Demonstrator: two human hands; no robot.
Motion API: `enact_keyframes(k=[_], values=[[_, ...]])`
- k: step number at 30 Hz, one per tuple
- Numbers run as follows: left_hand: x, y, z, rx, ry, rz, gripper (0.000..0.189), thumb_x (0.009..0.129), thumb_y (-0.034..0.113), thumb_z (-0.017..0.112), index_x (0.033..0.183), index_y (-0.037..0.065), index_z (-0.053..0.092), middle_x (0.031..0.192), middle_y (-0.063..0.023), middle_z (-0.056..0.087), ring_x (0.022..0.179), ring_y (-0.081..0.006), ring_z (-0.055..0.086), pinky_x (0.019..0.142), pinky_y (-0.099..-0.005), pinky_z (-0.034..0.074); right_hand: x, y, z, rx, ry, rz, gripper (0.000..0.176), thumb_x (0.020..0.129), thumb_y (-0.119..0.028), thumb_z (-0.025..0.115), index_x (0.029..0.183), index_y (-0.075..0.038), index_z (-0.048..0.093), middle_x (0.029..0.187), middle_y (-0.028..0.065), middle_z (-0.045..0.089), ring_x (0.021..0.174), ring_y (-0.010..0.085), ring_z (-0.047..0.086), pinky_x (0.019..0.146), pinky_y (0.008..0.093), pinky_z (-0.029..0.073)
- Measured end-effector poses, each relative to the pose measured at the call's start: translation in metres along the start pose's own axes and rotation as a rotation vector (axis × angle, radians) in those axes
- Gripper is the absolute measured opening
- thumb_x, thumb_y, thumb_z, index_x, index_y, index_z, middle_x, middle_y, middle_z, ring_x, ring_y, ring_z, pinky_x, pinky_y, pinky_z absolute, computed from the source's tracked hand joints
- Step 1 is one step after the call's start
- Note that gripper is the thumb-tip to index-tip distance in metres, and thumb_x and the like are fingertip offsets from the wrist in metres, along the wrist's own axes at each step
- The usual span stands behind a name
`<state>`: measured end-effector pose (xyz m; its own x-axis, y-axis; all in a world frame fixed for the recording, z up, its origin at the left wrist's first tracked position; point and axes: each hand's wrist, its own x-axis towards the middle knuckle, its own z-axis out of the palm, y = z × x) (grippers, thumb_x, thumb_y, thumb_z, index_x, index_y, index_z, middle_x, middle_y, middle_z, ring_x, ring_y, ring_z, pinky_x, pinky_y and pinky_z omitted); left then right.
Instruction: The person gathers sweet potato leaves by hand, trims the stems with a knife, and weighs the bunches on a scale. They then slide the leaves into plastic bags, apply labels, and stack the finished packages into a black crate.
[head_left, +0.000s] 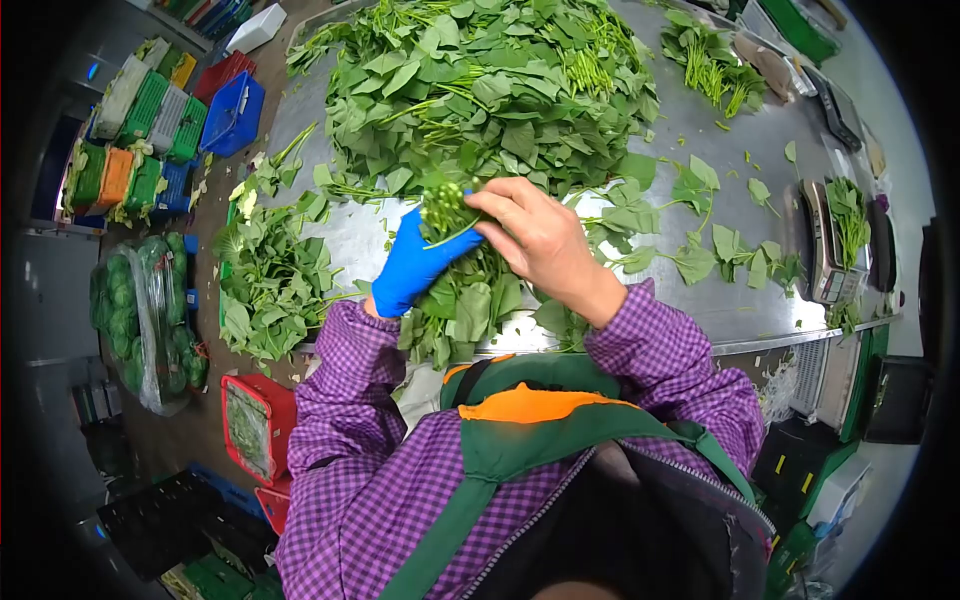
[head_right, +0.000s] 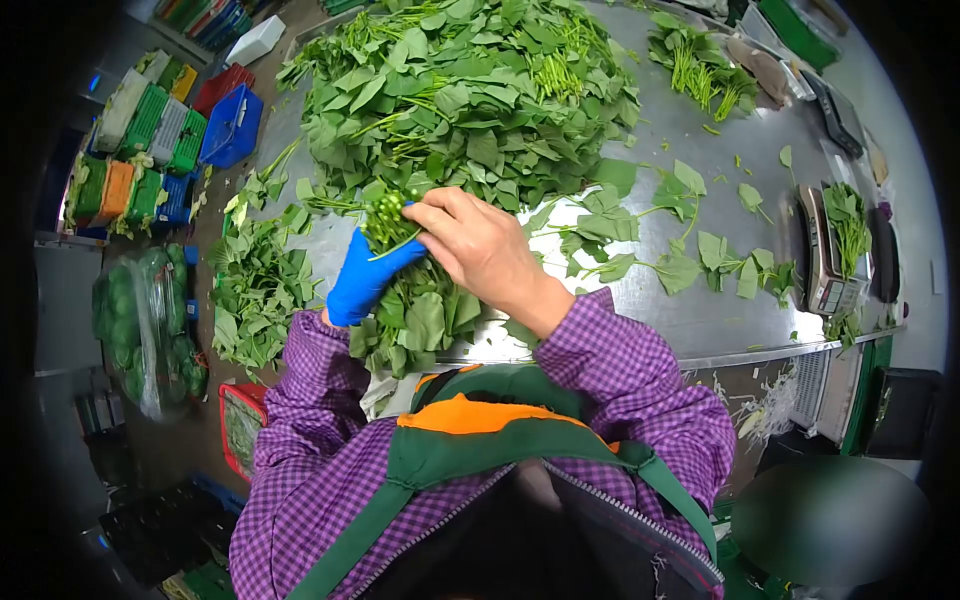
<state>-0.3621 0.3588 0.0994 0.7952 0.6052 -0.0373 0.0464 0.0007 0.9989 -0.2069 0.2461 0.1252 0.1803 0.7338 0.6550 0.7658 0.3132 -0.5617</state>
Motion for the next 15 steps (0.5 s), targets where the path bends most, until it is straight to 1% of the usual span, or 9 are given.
enact_keyframes(k=[1,3,6,9,10,11,12,14,15], values=[[0.000,-0.003,0.001,0.095,-0.053,-0.017,0.041,0.080,0.014,0.070,0.117,0.001,0.057,0.105,-0.0049,0.064,0.093,-0.0116,0.060,0.083,-0.0263,0.048,-0.002,0.008,0.003,-0.017,-0.020,-0.023,0.029,0.074,-0.004,0.067,0.101,-0.008,0.060,0.097,0.0090,0.059,0.078,0.0269,0.062,0.066,0.0331,0.051],[-0.004,-0.001,0.009,0.075,-0.048,-0.017,0.040,0.080,0.013,0.070,0.116,0.001,0.058,0.104,-0.0047,0.064,0.093,-0.0115,0.059,0.083,-0.0259,0.047,-0.001,0.013,-0.001,-0.040,-0.016,-0.044,0.018,0.074,-0.002,0.065,0.091,-0.006,0.059,0.090,0.0089,0.060,0.076,0.0272,0.062,0.065,0.0333,0.051],[-0.006,0.002,0.015,0.010,-0.046,-0.012,0.038,0.081,0.011,0.069,0.116,0.002,0.057,0.104,-0.0043,0.063,0.095,-0.0124,0.059,0.084,-0.0265,0.047,-0.002,0.017,-0.011,0.081,0.028,0.036,0.017,0.074,-0.002,0.064,0.090,-0.006,0.060,0.090,0.0093,0.059,0.075,0.0271,0.062,0.064,0.0323,0.051],[-0.007,0.007,0.017,-0.400,-0.014,-0.175,0.039,0.081,0.009,0.066,0.119,0.003,0.054,0.106,-0.0042,0.061,0.095,-0.0136,0.058,0.083,-0.0285,0.048,0.000,0.011,-0.013,0.018,-0.009,0.014,0.017,0.076,-0.007,0.065,0.092,-0.006,0.059,0.089,0.0095,0.059,0.082,0.0260,0.061,0.067,0.0331,0.050],[-0.007,0.005,0.018,-0.399,-0.019,-0.177,0.039,0.081,0.009,0.066,0.119,0.003,0.054,0.106,-0.0042,0.061,0.095,-0.0136,0.058,0.083,-0.0285,0.048,0.001,0.009,-0.011,-0.056,-0.023,-0.037,0.018,0.076,-0.008,0.065,0.093,-0.006,0.059,0.088,0.0094,0.059,0.085,0.0257,0.060,0.069,0.0338,0.050],[-0.005,0.003,0.020,-0.381,-0.044,-0.210,0.039,0.081,0.009,0.066,0.118,0.003,0.054,0.106,-0.0040,0.061,0.094,-0.0132,0.058,0.082,-0.0284,0.048,-0.005,0.010,-0.008,-0.025,-0.118,0.023,0.019,0.076,-0.011,0.066,0.093,-0.006,0.058,0.086,0.0083,0.058,0.087,0.0251,0.058,0.070,0.0348,0.048],[-0.006,0.000,0.021,-0.367,-0.058,-0.242,0.038,0.081,0.008,0.066,0.117,0.003,0.054,0.105,-0.0038,0.060,0.094,-0.0129,0.058,0.082,-0.0284,0.048,-0.007,0.013,-0.007,-0.026,-0.117,0.025,0.019,0.076,-0.011,0.066,0.093,-0.006,0.058,0.086,0.0083,0.058,0.087,0.0251,0.058,0.070,0.0348,0.048],[-0.006,-0.004,0.024,-0.247,-0.057,-0.201,0.037,0.081,0.009,0.067,0.115,0.003,0.054,0.104,-0.0039,0.060,0.094,-0.0125,0.057,0.081,-0.0287,0.048,-0.008,0.022,-0.009,-0.068,-0.233,0.035,0.018,0.076,-0.012,0.066,0.091,-0.006,0.057,0.084,0.0073,0.057,0.084,0.0259,0.058,0.068,0.0344,0.048],[-0.008,-0.005,0.024,-0.274,-0.075,-0.228,0.040,0.080,0.010,0.068,0.116,0.003,0.054,0.106,-0.0044,0.060,0.095,-0.0125,0.056,0.082,-0.0287,0.048,-0.009,0.023,-0.010,0.002,-0.218,0.040,0.014,0.079,-0.010,0.065,0.088,-0.005,0.056,0.081,0.0070,0.058,0.078,0.0219,0.059,0.065,0.0311,0.048]])
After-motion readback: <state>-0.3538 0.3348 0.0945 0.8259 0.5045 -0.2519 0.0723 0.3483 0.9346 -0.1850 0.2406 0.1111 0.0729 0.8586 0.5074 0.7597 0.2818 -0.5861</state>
